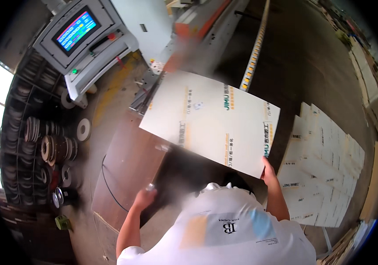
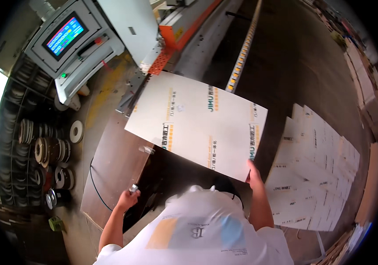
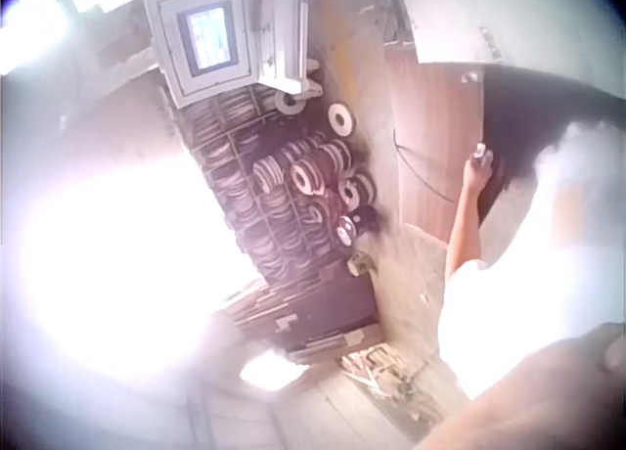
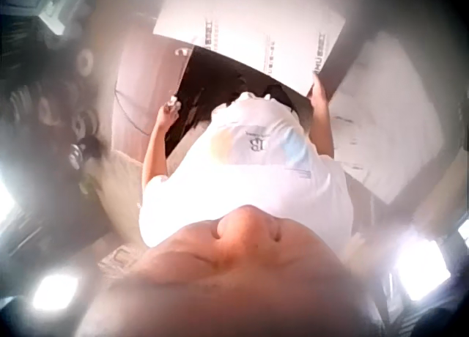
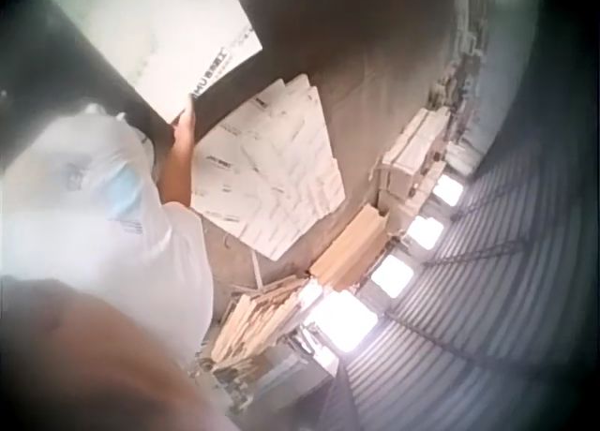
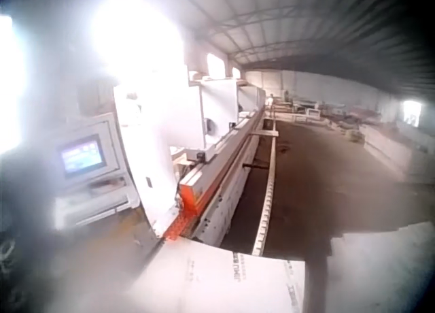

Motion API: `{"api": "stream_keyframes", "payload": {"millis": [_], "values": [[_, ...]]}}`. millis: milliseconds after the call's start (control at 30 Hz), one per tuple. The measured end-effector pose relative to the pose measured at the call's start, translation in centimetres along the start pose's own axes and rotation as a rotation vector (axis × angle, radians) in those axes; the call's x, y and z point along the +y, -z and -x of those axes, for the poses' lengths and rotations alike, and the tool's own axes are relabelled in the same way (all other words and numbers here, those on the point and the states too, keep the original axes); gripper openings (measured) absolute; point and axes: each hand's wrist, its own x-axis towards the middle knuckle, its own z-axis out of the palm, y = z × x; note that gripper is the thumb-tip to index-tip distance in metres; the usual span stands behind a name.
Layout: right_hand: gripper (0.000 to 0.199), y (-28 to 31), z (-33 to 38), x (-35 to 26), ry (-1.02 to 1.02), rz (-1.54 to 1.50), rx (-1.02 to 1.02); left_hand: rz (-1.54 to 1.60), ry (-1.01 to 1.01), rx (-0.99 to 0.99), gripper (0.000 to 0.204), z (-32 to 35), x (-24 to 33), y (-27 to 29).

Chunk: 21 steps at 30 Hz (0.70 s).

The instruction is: The person operates an industrial edge-banding machine by picking up boards from a stack, feeding them into the machine intake, and then collecting the processed boards at the exit to restack them.

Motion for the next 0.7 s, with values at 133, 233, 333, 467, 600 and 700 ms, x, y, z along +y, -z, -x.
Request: {"api": "stream_keyframes", "payload": {"millis": [133, 233, 333, 467, 600, 700], "values": [[0.053, -0.3, -1.6, -0.2, 0.042, -0.222, -0.257, 0.0, 0.062, 0.45, 0.035, -0.6, 2.8, 0.7], [0.054, -2.9, -1.0, -0.7, 0.0, -0.339, -0.206, 0.17, 0.0, 0.443, 0.034, -1.1, 1.5, -2.1], [0.059, -3.3, -3.9, 0.3, 0.011, -0.365, -0.145, 0.365, 0.038, 0.345, 0.036, -0.6, 6.8, -4.7], [0.058, -5.2, -4.4, -1.0, 0.026, -0.375, -0.068, 0.395, -0.001, 0.292, 0.028, -0.2, 8.9, -7.0], [0.057, -4.8, -5.4, -2.2, 0.043, -0.37, -0.029, 0.429, 0.018, 0.17, 0.026, 1.0, 10.0, -9.1], [0.057, -4.1, -7.2, -3.9, 0.062, -0.404, -0.076, -0.047, -0.035, 0.154, 0.03, 2.3, 11.3, -10.5]]}}
